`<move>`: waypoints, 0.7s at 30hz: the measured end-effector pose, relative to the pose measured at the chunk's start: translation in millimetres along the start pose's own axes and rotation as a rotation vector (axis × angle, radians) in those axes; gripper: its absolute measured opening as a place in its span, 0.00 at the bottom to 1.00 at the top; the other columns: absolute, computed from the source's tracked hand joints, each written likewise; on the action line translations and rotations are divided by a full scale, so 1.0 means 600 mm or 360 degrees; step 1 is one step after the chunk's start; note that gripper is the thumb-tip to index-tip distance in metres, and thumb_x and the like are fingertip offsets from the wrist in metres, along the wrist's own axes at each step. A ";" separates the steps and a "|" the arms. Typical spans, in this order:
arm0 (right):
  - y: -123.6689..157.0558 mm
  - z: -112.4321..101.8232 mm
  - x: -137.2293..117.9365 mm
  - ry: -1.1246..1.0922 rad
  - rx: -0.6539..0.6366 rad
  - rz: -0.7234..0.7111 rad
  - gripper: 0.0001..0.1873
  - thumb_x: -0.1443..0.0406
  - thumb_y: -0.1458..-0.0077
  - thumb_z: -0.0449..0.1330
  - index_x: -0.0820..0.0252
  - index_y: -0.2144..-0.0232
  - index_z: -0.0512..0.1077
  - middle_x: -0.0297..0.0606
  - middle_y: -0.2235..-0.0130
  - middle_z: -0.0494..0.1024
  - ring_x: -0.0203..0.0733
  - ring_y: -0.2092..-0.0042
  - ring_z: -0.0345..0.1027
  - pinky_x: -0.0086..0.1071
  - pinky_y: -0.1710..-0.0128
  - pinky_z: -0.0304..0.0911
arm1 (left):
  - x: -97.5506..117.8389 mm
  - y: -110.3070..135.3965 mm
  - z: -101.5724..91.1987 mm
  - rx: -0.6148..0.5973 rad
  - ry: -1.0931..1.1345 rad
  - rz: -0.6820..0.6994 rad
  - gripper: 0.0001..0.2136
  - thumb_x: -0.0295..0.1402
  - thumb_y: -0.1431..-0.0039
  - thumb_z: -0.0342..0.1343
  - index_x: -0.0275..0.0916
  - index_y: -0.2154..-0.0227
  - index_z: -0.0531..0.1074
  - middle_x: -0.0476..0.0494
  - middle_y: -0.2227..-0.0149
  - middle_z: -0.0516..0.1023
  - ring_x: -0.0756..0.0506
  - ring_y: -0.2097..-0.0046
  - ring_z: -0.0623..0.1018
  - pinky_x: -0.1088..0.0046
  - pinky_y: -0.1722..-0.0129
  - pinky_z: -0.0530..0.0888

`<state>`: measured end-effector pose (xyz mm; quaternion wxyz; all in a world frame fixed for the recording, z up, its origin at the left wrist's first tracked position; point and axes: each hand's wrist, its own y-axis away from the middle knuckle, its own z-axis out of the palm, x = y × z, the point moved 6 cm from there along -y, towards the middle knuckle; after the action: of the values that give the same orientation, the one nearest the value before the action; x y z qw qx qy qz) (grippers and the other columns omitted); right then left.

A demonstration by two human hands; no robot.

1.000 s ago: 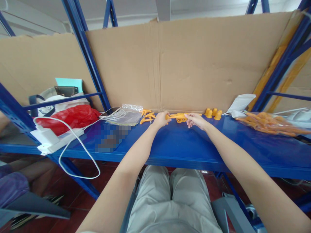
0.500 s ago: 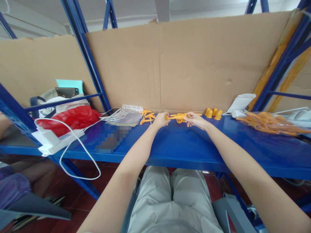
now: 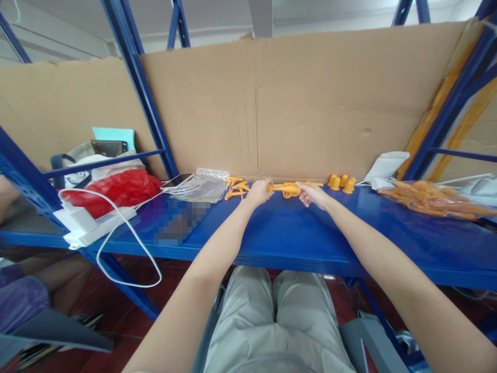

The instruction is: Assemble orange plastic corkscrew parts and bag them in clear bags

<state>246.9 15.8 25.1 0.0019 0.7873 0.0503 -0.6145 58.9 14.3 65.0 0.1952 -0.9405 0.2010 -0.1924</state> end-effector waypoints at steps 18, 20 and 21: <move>-0.003 -0.016 -0.009 -0.0007 0.0005 -0.0190 0.09 0.64 0.43 0.65 0.61 0.63 0.69 0.34 0.72 0.77 0.27 0.82 0.64 0.20 0.85 0.55 | 0.000 0.003 0.000 -0.0044 0.0142 -0.0094 0.11 0.29 0.44 0.62 0.37 0.58 0.74 0.46 0.71 0.80 0.47 0.68 0.79 0.73 0.59 0.73; -0.005 -0.016 -0.010 0.0025 0.0000 -0.0219 0.08 0.63 0.42 0.63 0.61 0.65 0.68 0.34 0.74 0.76 0.26 0.84 0.61 0.21 0.86 0.52 | -0.002 0.002 0.002 -0.0047 0.0157 -0.0100 0.12 0.30 0.45 0.62 0.36 0.57 0.73 0.46 0.70 0.80 0.47 0.68 0.79 0.73 0.59 0.73; -0.005 -0.016 -0.012 0.0034 0.0000 -0.0228 0.08 0.63 0.41 0.63 0.62 0.66 0.68 0.33 0.74 0.76 0.26 0.84 0.60 0.21 0.87 0.51 | -0.002 0.001 0.003 -0.0047 0.0168 -0.0102 0.12 0.29 0.45 0.63 0.36 0.57 0.73 0.46 0.70 0.80 0.47 0.67 0.79 0.73 0.60 0.73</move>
<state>254.5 18.8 34.4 -0.0427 0.7882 0.1067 -0.6046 58.4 14.9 62.5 0.1641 -0.9378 0.1835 -0.2448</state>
